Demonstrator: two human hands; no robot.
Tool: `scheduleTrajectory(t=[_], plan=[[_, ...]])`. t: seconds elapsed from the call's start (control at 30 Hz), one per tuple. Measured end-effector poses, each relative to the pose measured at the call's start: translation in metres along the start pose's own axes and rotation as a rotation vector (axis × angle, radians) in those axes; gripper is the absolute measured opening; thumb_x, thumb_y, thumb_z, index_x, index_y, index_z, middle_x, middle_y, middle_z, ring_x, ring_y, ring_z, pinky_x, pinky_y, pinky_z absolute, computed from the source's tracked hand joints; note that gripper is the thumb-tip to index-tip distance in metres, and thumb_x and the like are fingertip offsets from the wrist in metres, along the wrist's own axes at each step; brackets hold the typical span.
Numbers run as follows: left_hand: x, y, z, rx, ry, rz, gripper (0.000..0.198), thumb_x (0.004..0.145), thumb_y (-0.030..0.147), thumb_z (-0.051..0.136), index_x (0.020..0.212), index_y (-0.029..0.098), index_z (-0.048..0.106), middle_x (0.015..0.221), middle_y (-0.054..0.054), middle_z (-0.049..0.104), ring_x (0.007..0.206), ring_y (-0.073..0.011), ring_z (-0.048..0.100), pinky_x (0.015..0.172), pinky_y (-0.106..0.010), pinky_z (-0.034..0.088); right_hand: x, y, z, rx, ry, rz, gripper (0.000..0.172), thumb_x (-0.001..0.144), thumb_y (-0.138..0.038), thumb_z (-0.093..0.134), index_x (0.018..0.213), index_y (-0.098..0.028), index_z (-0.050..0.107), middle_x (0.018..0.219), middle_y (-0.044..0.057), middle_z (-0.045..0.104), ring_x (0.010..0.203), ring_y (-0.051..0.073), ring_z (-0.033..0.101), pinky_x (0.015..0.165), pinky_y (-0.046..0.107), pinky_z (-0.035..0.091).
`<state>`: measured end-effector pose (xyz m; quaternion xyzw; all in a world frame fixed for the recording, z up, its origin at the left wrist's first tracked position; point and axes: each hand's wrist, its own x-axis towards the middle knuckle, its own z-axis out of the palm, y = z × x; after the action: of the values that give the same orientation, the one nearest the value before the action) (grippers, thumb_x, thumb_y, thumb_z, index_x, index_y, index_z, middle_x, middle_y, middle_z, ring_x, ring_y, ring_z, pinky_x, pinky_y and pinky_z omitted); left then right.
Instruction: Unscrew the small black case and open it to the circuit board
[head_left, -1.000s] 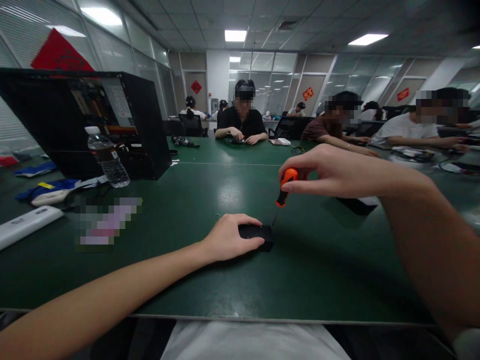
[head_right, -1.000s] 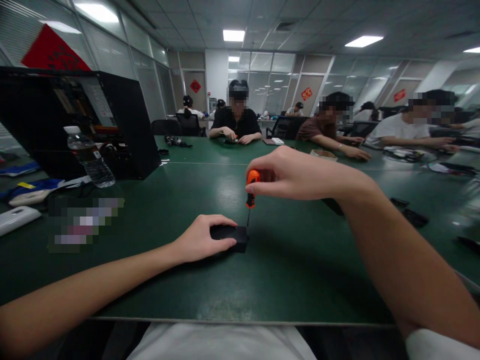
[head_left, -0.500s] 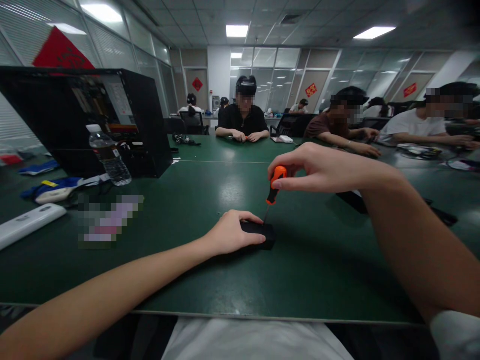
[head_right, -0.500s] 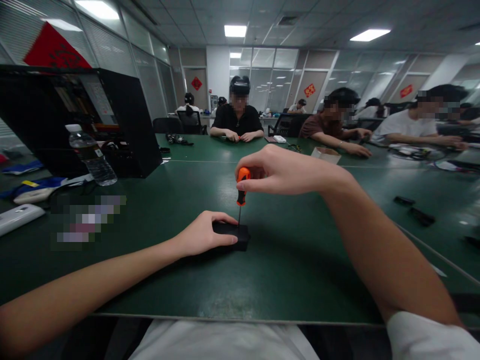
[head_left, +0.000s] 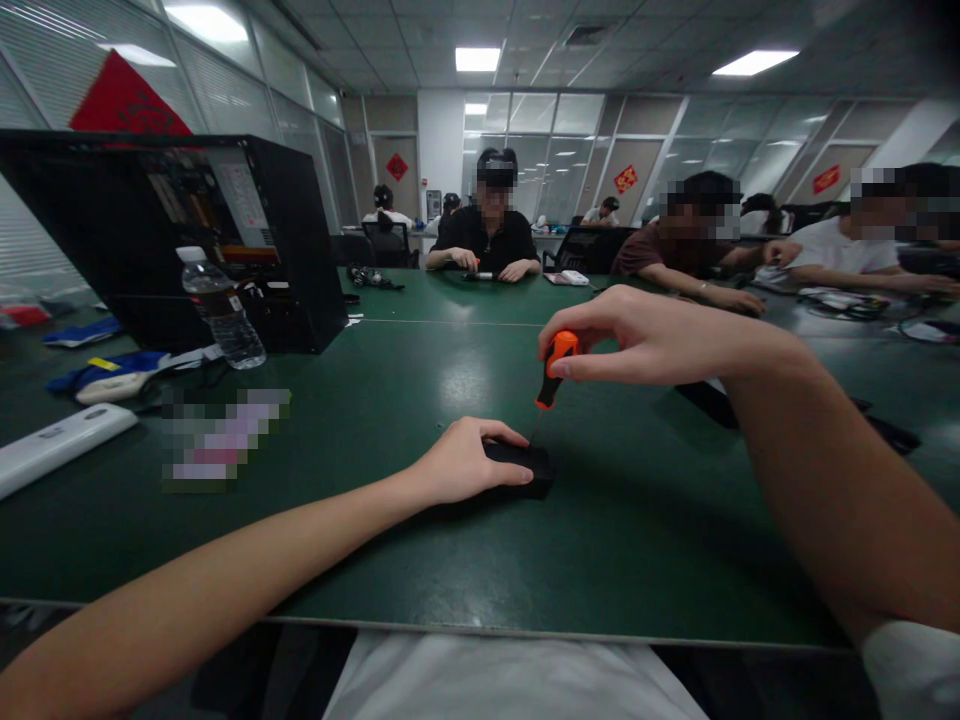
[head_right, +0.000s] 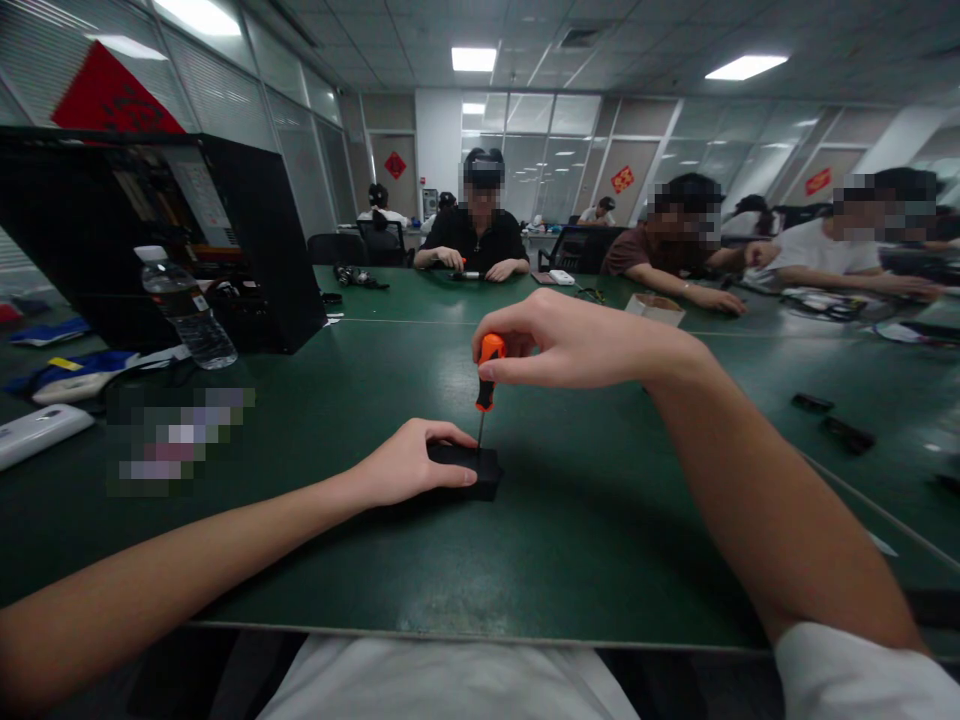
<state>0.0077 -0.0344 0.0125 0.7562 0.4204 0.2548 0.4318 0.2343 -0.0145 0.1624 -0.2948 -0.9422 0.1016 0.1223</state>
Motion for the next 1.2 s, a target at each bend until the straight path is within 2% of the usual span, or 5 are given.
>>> scheduleTrajectory(t=[0.17,0.37,0.67,0.97,1.2], plan=[[-0.003,0.001,0.001,0.008,0.006,0.003,0.045,0.074,0.038,0.082,0.113,0.017,0.077,0.105,-0.006,0.077,0.096,-0.0256,0.070,0.089,-0.034,0.051,0.000,0.005,0.000,-0.017,-0.009,0.005,0.032,0.093,-0.049,0.058,0.103,-0.022,0.071,0.091,0.004,0.073,0.078,0.020,0.065,0.065,0.030,0.046],[-0.007,0.005,0.002,0.052,0.015,-0.014,0.044,0.075,0.039,0.081,0.114,0.019,0.076,0.101,-0.005,0.077,0.090,-0.0248,0.070,0.079,-0.032,0.050,0.005,0.010,0.002,-0.107,0.017,0.079,0.040,0.094,-0.056,0.054,0.098,-0.020,0.070,0.079,0.004,0.070,0.065,0.017,0.060,0.058,0.028,0.039],[-0.008,0.003,-0.002,0.096,-0.002,0.060,0.043,0.080,0.041,0.078,0.117,0.020,0.073,0.109,-0.005,0.075,0.094,-0.0239,0.069,0.083,-0.032,0.050,0.014,0.019,0.009,-0.140,0.052,0.166,0.044,0.094,-0.060,0.051,0.087,-0.019,0.064,0.063,0.002,0.064,0.056,0.016,0.056,0.056,0.029,0.034],[-0.009,0.003,-0.002,0.114,-0.010,0.095,0.043,0.081,0.040,0.077,0.119,0.019,0.073,0.113,-0.006,0.075,0.100,-0.0252,0.069,0.089,-0.034,0.051,0.018,0.016,0.014,-0.247,0.169,0.103,0.047,0.095,-0.060,0.052,0.074,-0.020,0.061,0.058,0.001,0.054,0.051,0.014,0.043,0.055,0.031,0.027],[-0.009,0.003,-0.003,0.120,-0.006,0.111,0.040,0.081,0.038,0.077,0.116,0.019,0.073,0.114,-0.005,0.075,0.099,-0.0241,0.069,0.089,-0.033,0.050,0.024,0.026,0.020,-0.217,0.164,0.101,0.043,0.096,-0.056,0.053,0.076,-0.018,0.061,0.060,0.001,0.058,0.053,0.013,0.046,0.057,0.030,0.028]])
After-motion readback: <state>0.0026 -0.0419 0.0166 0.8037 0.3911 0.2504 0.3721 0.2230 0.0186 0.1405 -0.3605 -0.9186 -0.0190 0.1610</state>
